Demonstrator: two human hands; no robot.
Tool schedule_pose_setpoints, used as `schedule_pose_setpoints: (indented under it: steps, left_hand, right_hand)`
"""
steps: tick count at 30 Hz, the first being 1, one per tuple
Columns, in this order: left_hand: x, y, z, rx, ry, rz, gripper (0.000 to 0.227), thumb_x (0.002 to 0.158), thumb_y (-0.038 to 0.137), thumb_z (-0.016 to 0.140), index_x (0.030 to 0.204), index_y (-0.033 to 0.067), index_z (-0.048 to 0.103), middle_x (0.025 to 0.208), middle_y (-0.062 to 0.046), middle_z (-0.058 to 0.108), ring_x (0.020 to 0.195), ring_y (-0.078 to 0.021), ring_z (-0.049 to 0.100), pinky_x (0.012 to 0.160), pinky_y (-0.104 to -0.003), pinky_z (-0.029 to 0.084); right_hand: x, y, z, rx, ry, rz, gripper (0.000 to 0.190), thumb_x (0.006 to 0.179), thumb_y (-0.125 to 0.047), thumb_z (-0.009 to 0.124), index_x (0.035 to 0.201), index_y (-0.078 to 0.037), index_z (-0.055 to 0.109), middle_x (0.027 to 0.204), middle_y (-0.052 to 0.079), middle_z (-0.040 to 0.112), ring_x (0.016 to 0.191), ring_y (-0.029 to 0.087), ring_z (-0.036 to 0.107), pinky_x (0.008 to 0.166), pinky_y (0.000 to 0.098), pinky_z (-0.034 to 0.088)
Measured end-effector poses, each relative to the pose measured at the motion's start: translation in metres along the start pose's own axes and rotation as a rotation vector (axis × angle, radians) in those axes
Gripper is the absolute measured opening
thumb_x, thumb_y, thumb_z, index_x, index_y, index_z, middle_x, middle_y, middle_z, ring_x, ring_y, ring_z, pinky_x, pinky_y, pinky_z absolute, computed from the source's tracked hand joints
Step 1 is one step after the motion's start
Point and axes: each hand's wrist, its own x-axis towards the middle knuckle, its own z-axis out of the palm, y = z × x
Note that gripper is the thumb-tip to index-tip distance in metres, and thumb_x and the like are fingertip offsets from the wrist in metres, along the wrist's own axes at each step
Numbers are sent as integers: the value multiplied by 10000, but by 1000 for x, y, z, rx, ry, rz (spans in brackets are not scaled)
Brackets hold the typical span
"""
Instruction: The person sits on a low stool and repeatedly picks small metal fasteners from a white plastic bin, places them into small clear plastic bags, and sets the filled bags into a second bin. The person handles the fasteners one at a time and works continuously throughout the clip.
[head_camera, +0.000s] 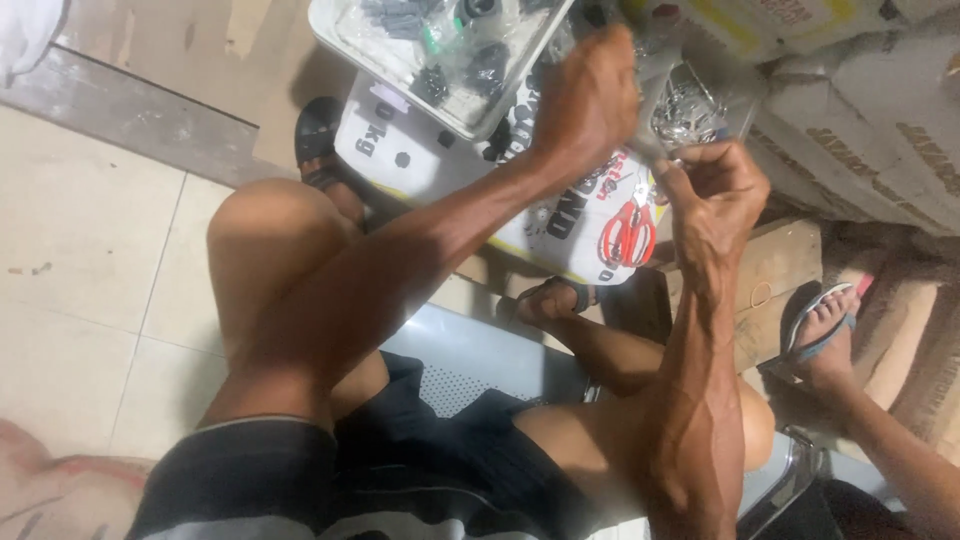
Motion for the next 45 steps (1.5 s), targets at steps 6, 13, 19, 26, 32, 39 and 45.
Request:
schedule_pose_setpoints:
  steps: [6,13,19,26,32,39,45]
  left_hand:
    - [6,27,-23,-595,-198,-570,129,983,-65,691,877,-1,724,827,-129,761,525,-152,690,442,-229,613]
    - [6,19,-25,-618,-268,-575,68,969,-76,703,924,-29,724,829,-157,777,546,-165,725,439,-211,611]
    - [0,36,-34,-600,-267,-640,88,962,-64,701,912,8,694,839,-142,761,559,-154,696,459,-226,609]
    - [2,44,-34,-690,-257,-705,78,964,-96,667,948,-20,664,856,-176,755,565,-156,701,443,-207,585]
    - [0,48,-43,-688,-233,-723,193,933,-80,649,1118,-31,665,882,-194,771,580,-178,712,480,-230,601]
    - [-7,-16,-6,-389,-199,-552,183,803,-80,629,798,98,666,925,-66,740,879,-205,733,821,-365,650]
    - [-29,-89,28,28,-214,-623,337,917,84,483,1111,-149,630,950,-307,743,883,-359,796,675,-445,649]
  right_hand:
    - [5,99,25,-769,-17,79,299,868,143,592,1065,-15,753,742,118,742,394,113,510,277,244,427]
    - [-2,150,24,-898,-87,136,209,857,93,667,849,-95,760,701,50,721,458,168,571,398,333,490]
    - [10,103,26,-849,-12,-49,229,892,122,631,1032,28,785,839,191,783,426,127,589,273,260,459]
    - [9,93,65,-707,-147,32,221,950,110,629,1155,88,550,887,186,670,546,237,602,406,321,529]
    - [12,54,101,-2,45,582,305,1025,-467,413,928,-179,432,740,-21,454,577,119,412,451,279,387]
    - [11,143,77,-730,-239,-195,142,840,115,617,882,39,505,787,193,585,462,232,483,328,343,379]
    - [10,84,42,-167,-192,430,91,958,-74,631,1027,-114,675,911,23,672,841,141,623,712,280,481]
